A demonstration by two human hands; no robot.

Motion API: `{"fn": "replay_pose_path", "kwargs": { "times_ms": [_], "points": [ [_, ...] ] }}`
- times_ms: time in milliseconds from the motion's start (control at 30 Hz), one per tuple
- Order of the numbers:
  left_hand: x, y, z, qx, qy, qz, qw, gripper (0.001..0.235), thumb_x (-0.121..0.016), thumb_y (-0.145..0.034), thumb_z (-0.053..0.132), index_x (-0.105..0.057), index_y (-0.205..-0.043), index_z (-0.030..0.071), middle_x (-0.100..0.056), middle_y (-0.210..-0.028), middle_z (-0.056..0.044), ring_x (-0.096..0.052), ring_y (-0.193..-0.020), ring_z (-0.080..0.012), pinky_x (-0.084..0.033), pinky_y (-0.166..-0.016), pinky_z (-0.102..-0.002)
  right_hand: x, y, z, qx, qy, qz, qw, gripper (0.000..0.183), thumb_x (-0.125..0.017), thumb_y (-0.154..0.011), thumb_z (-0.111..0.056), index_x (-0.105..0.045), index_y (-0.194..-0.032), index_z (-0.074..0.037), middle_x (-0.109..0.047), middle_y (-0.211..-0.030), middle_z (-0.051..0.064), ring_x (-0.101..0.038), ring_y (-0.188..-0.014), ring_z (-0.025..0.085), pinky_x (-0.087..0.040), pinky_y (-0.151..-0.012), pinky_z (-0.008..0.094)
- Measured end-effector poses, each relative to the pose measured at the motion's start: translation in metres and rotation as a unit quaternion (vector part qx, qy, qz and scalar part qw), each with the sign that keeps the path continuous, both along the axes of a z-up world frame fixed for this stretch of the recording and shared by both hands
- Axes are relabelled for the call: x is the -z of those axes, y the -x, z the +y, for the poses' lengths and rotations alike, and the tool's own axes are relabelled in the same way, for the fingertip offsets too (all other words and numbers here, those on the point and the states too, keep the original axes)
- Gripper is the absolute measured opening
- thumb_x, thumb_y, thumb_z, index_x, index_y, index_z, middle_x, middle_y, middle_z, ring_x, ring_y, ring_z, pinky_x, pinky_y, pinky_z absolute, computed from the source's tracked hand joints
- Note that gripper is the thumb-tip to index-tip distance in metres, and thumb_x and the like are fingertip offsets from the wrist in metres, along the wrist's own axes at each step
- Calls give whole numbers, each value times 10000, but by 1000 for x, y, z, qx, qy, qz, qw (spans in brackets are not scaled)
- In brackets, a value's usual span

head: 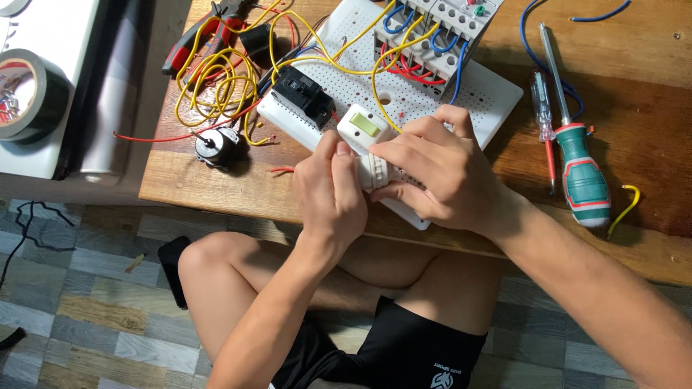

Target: The person assembles a white light bulb socket by hand, then uses a screwdriver to tighten wires into a terminal block on a breadboard. They also connect a red wire to a fuse holder and secure it with the screwdriver.

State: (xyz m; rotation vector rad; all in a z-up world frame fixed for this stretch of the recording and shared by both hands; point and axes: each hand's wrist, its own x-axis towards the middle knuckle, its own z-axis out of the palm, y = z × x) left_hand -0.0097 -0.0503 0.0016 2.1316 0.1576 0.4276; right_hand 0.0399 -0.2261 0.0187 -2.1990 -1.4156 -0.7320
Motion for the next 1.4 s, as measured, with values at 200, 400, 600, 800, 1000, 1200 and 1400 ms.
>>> {"fn": "replay_pose_path", "kwargs": {
  "times_ms": [200, 400, 600, 800, 1000, 1200, 1400],
  "points": [
    [0, 4, 0, 11, -37, -69, 997, 252, -326, -976, 251, -384, -778, 105, -445, -564, -111, -401, -489, -376, -285, -533, -474, -2, 0, 5, -20, -17, 64, 998, 439, -489, -1056, -443, -662, -1091, -40, -654, -942, 58, -639, -925, 268, -265, -929, 421],
    [-1, 1, 2, 22, -14, -58, 998, 242, -371, -978, 251, -363, -774, 121, -433, -576, -98, -383, -506, -367, -278, -537, -466, -11, 0, 4, -15, -16, 79, 997, 519, -373, -1051, -517, -670, -1030, -92, -659, -914, 1, -628, -933, 248, -247, -956, 412],
    [-2, -1, 2, 17, 54, -16, 998, 293, -356, -994, 273, -345, -742, 123, -403, -548, -60, -393, -512, -264, -302, -557, -447, -7, 0, 3, 0, -16, -49, 999, 317, -663, -1032, -315, -722, -1179, -41, -755, -1131, 58, -639, -987, 251, -323, -965, 407],
    [-2, 0, 1, 18, 28, -12, 999, 263, -344, -976, 252, -383, -759, 109, -449, -542, -118, -429, -496, -374, -304, -552, -485, -8, 1, 2, 28, 48, -70, 996, 411, -679, -1045, -425, -719, -1182, -40, -747, -1078, 31, -643, -995, 246, -331, -973, 398],
    [-2, 5, 1, 48, -5, -44, 998, 225, -356, -979, 237, -369, -792, 112, -443, -550, -110, -389, -462, -371, -286, -513, -472, -3, -2, 5, -11, 35, 32, 999, 546, -339, -1075, -498, -642, -1039, -44, -685, -972, 90, -635, -961, 316, -271, -931, 443],
    [-3, 0, 2, 39, 35, -49, 997, 280, -353, -996, 268, -379, -765, 113, -488, -562, -83, -449, -491, -323, -303, -539, -464, -12, -2, 4, -4, 14, 36, 999, 374, -648, -989, -447, -683, -1069, -84, -700, -1003, 32, -636, -965, 286, -276, -963, 439],
    [-2, 2, 1, 27, 24, -5, 999, 281, -350, -981, 280, -404, -760, 113, -515, -548, -125, -479, -510, -404, -317, -551, -499, -12, 0, 2, 45, 84, -142, 985, 474, -492, -1081, -516, -710, -1114, -96, -711, -1030, 12, -652, -951, 195, -364, -908, 355]
  ]
}}
